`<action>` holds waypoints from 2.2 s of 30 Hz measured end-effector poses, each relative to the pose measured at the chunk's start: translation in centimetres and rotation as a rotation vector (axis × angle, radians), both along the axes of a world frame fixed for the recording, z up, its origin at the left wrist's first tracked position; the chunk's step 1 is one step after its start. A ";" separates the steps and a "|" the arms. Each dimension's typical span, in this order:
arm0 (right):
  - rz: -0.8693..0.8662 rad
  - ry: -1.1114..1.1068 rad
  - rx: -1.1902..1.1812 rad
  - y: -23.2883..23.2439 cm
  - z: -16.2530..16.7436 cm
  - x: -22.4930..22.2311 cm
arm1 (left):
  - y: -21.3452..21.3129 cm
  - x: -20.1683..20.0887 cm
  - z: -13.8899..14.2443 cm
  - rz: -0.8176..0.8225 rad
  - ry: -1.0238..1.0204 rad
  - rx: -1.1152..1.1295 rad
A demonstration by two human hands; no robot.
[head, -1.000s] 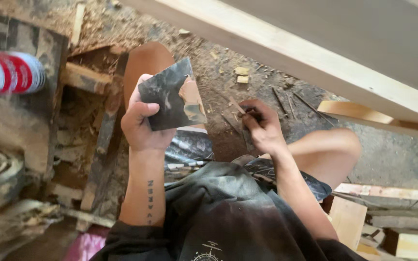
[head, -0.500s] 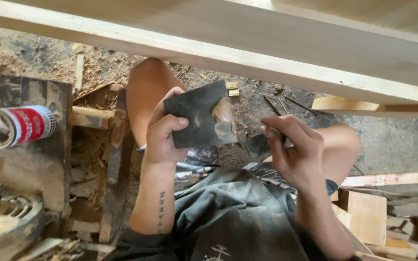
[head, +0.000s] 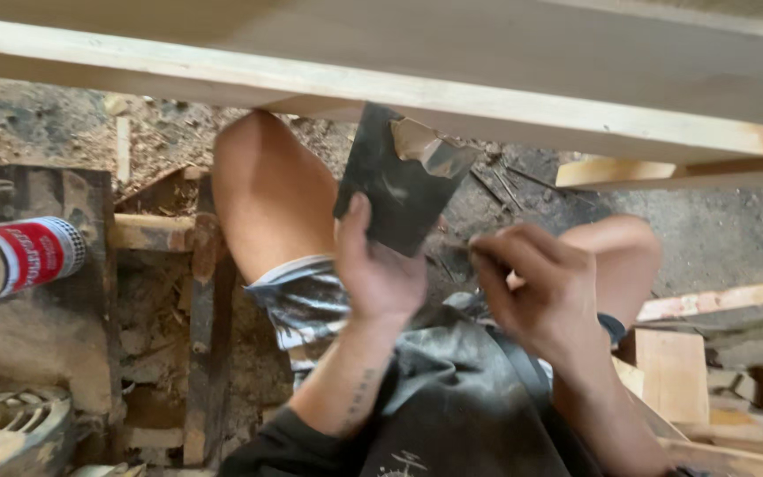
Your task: The person applies wood filler to gaps and joints on a wooden structure using a putty knife, smoothing the filler into the seams. The person works on multiple joints and edges, repeatedly loading filler and spreading it along the wood.
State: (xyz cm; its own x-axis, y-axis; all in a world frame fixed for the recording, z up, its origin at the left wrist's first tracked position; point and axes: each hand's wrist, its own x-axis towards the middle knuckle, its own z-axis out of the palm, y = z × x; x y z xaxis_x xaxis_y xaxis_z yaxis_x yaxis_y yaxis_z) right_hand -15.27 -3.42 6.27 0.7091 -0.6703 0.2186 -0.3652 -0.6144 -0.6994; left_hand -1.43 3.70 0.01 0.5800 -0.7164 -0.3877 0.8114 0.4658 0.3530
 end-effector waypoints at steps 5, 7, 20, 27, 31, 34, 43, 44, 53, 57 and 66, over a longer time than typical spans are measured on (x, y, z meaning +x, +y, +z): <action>0.020 0.093 -0.044 0.7 0.7 0.3 | -0.4 -1.7 -0.1 0.062 0.001 0.051; 0.006 0.102 -0.038 0.8 0.3 0.3 | -0.6 -1.6 -0.7 0.077 0.102 0.056; -0.047 0.022 0.095 1.2 -2.4 0.3 | 0.0 -2.6 -1.7 -0.009 0.179 -0.019; -0.042 -0.045 0.217 0.8 -3.0 -0.2 | 0.2 -2.0 -1.7 -0.012 0.183 0.021; -0.011 -0.047 0.261 0.2 -3.0 -1.3 | 0.1 -1.0 -2.5 -0.089 0.163 -0.076; 0.022 0.033 0.356 -0.2 -3.1 -2.3 | 0.0 -0.9 -2.7 -0.132 0.137 -0.093; 0.138 -0.151 0.836 -0.5 -6.0 -4.2 | 0.0 0.2 -1.7 -0.208 0.356 0.067; 0.131 -0.183 0.888 -0.3 -6.4 -4.3 | 0.0 0.2 -1.7 -0.224 0.347 0.041; 0.118 -0.565 1.057 0.9 -7.4 -4.1 | -0.6 -0.4 -1.9 -0.247 0.383 0.092; -0.010 -0.500 1.050 0.9 -6.7 -4.2 | 0.8 1.0 -2.1 -0.120 0.103 0.031; -0.143 -0.226 0.603 0.5 -4.8 -4.0 | 2.7 1.2 -4.3 -0.200 -0.325 -0.075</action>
